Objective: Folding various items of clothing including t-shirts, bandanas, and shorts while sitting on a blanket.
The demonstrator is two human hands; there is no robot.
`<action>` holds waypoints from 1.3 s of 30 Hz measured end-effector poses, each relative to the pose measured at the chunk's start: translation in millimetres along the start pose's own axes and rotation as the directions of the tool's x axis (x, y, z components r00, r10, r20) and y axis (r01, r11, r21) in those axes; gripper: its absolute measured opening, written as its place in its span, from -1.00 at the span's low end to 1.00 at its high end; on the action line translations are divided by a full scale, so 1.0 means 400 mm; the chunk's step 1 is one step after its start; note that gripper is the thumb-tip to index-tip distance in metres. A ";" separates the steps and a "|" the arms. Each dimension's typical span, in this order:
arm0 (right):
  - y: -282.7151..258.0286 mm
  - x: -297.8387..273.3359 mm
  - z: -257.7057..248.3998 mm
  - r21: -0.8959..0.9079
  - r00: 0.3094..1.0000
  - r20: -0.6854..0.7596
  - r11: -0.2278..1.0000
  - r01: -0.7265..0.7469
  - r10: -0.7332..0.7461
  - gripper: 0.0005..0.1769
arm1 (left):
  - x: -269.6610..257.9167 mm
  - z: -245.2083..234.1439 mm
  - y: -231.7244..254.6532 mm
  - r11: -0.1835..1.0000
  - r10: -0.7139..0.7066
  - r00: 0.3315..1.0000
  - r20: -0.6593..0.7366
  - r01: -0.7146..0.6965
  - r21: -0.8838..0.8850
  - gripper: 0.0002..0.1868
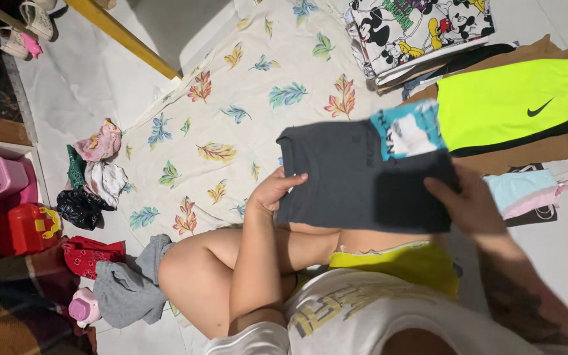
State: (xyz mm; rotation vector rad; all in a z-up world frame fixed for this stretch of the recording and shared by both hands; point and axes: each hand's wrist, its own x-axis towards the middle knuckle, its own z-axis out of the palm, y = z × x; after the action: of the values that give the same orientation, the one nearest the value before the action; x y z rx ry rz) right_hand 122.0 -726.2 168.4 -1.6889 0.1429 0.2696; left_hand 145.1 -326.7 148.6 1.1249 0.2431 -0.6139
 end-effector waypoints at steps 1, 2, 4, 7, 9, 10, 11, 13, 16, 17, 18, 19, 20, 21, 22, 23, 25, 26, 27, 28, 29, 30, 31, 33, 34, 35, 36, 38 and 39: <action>-0.029 0.025 -0.013 -0.094 0.994 0.053 0.991 0.097 -0.093 -0.58 | 0.004 0.006 0.021 0.999 0.042 0.999 -0.014 -0.042 0.012 -0.38; -0.065 0.076 -0.030 -0.092 0.994 0.055 0.991 0.101 -0.097 -0.58 | 0.029 0.025 0.055 0.999 0.046 0.999 -0.017 -0.046 0.015 -0.38; -0.139 0.181 -0.072 -0.075 0.993 -0.052 0.992 0.099 -0.103 -0.46 | 0.087 0.068 0.115 0.989 0.147 0.988 -0.048 -0.147 0.013 -0.37; -0.220 0.364 -0.209 -0.469 0.892 -0.065 0.803 0.368 -0.447 -0.65 | 0.220 0.169 0.221 0.950 0.308 0.951 0.009 -0.307 -0.064 -0.37; -0.235 0.512 -0.280 -0.362 0.865 -0.062 0.819 0.445 -0.497 -0.68 | 0.308 0.234 0.287 0.924 0.375 0.927 0.017 -0.372 -0.092 -0.38; -0.244 0.586 -0.316 -0.246 0.838 -0.066 0.823 0.513 -0.542 -0.72 | 0.353 0.267 0.322 0.895 0.435 0.900 0.020 -0.430 -0.118 -0.39; -0.290 0.608 -0.314 -0.251 0.834 -0.064 0.817 0.518 -0.549 -0.72 | 0.415 0.275 0.326 0.892 0.442 0.897 0.024 -0.436 -0.121 -0.39; -0.378 0.655 -0.305 -0.073 0.888 -0.140 0.899 0.432 -0.438 -0.71 | 0.539 0.287 0.339 0.839 0.530 0.848 0.015 -0.521 -0.158 -0.39; -0.184 0.890 -0.400 -0.196 0.914 -0.096 0.908 0.370 -0.393 -0.61 | 0.760 0.234 0.276 0.832 0.555 0.821 -0.135 -0.551 0.066 -0.34; -0.090 0.951 -0.415 -0.198 0.914 -0.091 0.907 0.373 -0.395 -0.61 | 0.805 0.216 0.236 0.830 0.557 0.819 -0.139 -0.554 0.064 -0.34; 0.004 1.012 -0.431 -0.344 0.957 -0.111 0.914 0.216 -0.268 -0.56 | 0.849 0.199 0.196 0.808 0.586 0.786 -0.195 -0.549 0.214 -0.38; 0.103 1.074 -0.444 -0.474 0.979 -0.149 0.879 0.052 -0.139 -0.49 | 0.893 0.178 0.156 0.773 0.618 0.747 -0.244 -0.521 0.362 -0.39; 0.113 1.068 -0.420 -0.475 0.980 -0.144 0.878 0.055 -0.140 -0.49 | 0.858 0.207 0.169 0.772 0.620 0.744 -0.249 -0.522 0.363 -0.39; 0.120 1.060 -0.396 -0.436 0.970 -0.204 0.899 0.027 -0.129 -0.46 | 0.821 0.237 0.186 0.763 0.599 0.728 -0.332 -0.394 0.512 -0.36; 0.128 1.052 -0.373 -0.395 0.958 -0.263 0.919 0.002 -0.115 -0.42 | 0.784 0.268 0.201 0.735 0.586 0.696 -0.414 -0.243 0.633 -0.32; 0.114 1.038 -0.364 -0.397 0.960 -0.258 0.918 -0.001 -0.111 -0.42 | 0.772 0.279 0.208 0.739 0.582 0.696 -0.420 -0.238 0.630 -0.32; 0.085 1.009 -0.347 -0.607 0.857 -0.297 0.776 0.171 -0.421 -0.52 | 0.747 0.304 0.219 0.644 0.649 0.634 -0.421 -0.164 0.747 -0.28; 0.040 0.974 -0.330 -0.608 0.859 -0.292 0.775 0.172 -0.420 -0.52 | 0.736 0.312 0.222 0.647 0.647 0.632 -0.426 -0.160 0.745 -0.28; -0.006 0.943 -0.309 -0.599 0.841 -0.336 0.785 0.156 -0.424 -0.55 | 0.724 0.317 0.227 0.640 0.661 0.629 -0.409 -0.188 0.745 -0.27; -0.053 0.910 -0.288 -0.590 0.821 -0.379 0.795 0.141 -0.427 -0.55 | 0.711 0.323 0.232 0.632 0.675 0.624 -0.393 -0.215 0.745 -0.26; -0.026 0.929 -0.290 -0.590 0.825 -0.368 0.794 0.149 -0.429 -0.55 | 0.685 0.342 0.242 0.635 0.676 0.617 -0.403 -0.210 0.744 -0.26; 0.001 0.948 -0.291 -0.674 0.797 -0.338 0.720 0.166 -0.501 -0.49 | 0.660 0.362 0.251 0.538 0.717 0.566 -0.407 -0.080 0.839 -0.11; 0.027 0.972 -0.293 -0.748 0.763 -0.304 0.638 0.180 -0.571 -0.42 | 0.639 0.381 0.265 0.427 0.760 0.518 -0.393 0.059 0.902 0.07; -0.063 0.942 -0.204 -0.786 0.753 -0.241 0.578 0.219 -0.612 -0.38 | 0.643 0.421 0.279 0.304 0.830 0.474 -0.294 0.056 0.951 0.01; -0.109 0.924 -0.161 -0.821 0.742 -0.182 0.516 0.247 -0.645 -0.34 | 0.645 0.442 0.287 0.174 0.880 0.438 -0.181 0.057 0.983 -0.05; -0.105 0.925 -0.141 -0.820 0.743 -0.173 0.512 0.254 -0.646 -0.34 | 0.699 0.423 0.253 0.180 0.881 0.434 -0.189 0.063 0.982 -0.05; -0.100 0.926 -0.121 -0.816 0.803 -0.143 0.528 0.235 -0.579 -0.32 | 0.753 0.403 0.219 0.110 0.878 0.460 -0.134 0.079 0.991 -0.11; -0.093 0.919 -0.091 -0.809 0.853 -0.107 0.543 0.224 -0.511 -0.31 | 0.823 0.362 0.167 0.037 0.873 0.481 -0.080 0.099 0.994 -0.16; -0.096 0.919 -0.083 -0.815 0.877 -0.096 0.543 0.203 -0.472 -0.28 | 0.844 0.341 0.151 0.060 0.855 0.511 -0.089 0.073 0.996 -0.15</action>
State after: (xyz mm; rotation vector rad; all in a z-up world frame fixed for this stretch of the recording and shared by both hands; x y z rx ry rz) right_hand 488.9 -731.1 113.9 -2.6074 -0.1138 -0.3038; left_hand 437.5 -545.1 91.4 2.6340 0.0942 0.5633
